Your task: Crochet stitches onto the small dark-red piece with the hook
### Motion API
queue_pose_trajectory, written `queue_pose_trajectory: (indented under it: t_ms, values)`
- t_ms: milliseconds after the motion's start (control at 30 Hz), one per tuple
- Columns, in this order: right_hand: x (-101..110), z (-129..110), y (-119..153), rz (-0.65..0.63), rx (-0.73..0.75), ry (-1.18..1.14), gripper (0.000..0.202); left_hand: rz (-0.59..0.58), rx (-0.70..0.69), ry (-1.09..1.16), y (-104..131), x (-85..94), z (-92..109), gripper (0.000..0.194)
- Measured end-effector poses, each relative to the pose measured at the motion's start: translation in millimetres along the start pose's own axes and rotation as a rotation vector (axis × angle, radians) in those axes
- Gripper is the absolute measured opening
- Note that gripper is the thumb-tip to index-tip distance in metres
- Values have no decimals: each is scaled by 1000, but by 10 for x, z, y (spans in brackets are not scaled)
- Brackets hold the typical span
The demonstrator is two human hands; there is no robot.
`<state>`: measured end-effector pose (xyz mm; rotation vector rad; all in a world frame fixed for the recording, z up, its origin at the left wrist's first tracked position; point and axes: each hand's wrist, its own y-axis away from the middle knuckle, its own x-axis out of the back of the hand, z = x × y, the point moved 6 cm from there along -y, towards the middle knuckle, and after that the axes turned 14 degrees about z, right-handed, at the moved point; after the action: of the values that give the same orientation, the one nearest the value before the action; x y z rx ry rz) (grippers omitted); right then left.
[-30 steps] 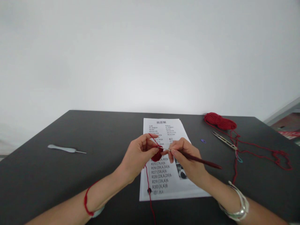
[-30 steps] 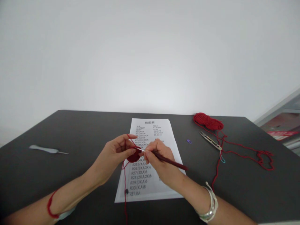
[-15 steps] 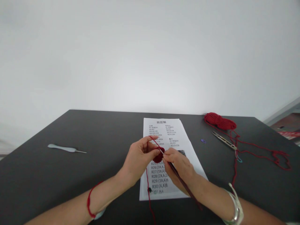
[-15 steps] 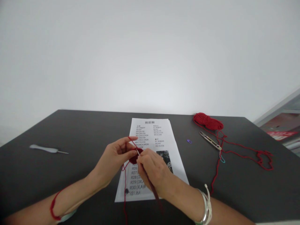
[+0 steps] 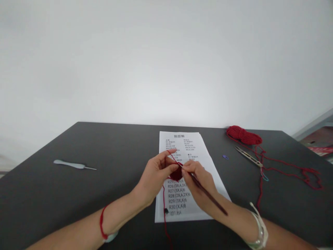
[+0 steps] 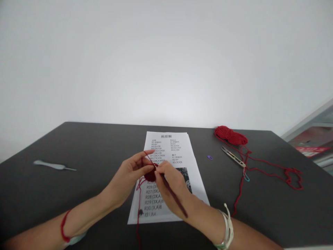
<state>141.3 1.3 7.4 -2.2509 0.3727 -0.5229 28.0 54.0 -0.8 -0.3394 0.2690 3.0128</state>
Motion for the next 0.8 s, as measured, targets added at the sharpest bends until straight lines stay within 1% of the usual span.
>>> queue_pose_trajectory:
  t_ms: [67, 100, 233, 300, 333, 367, 400, 433, 500, 567, 600, 633, 667, 700, 733, 800]
  values:
    - [35, 106, 11, 83, -229, -204, 10, 36, -101, -68, -8, 30, 53, 41]
    - [41, 139, 12, 103, -311, -285, 9, 51, -152, -107, -12, 46, 81, 38]
    - [8, 207, -7, 112, -581, -524, 12, 71, -382, -303, -4, 78, 204, 7]
    - [-19, 227, -9, 109, -705, -633, 15, 66, -463, -386, 10, 76, 244, 12]
    - [-24, 231, -10, 101, -740, -655, 16, 64, -485, -414, 16, 75, 255, 14]
    - [-18, 232, -14, 84, -740, -634, 16, 60, -497, -434, 19, 75, 260, 15]
    - [1, 225, -24, 57, -696, -567, 15, 55, -503, -449, 21, 74, 263, 16]
    - [29, 204, -40, 20, -600, -466, 13, 51, -505, -457, 21, 75, 263, 16]
    - [75, 112, -69, -74, -298, -242, 11, 44, -501, -464, 16, 78, 257, 15]
    - [81, -7, -49, -174, 23, -90, 15, 49, -494, -462, 4, 86, 250, 14]
    - [74, -52, -25, -216, 140, -49, 18, 53, -492, -461, -2, 91, 246, 13]
    - [67, -76, -7, -243, 207, -24, 19, 56, -492, -462, -6, 93, 243, 13]
    - [67, -81, -4, -244, 218, -14, 19, 56, -492, -465, -9, 95, 239, 13]
    - [76, -64, -17, -217, 171, -20, 18, 57, -493, -468, -11, 96, 237, 13]
    - [93, -25, -39, -168, 70, -48, 16, 58, -497, -474, -10, 98, 237, 12]
    - [124, 98, -68, -58, -232, -187, 14, 67, -507, -487, -6, 105, 249, 12]
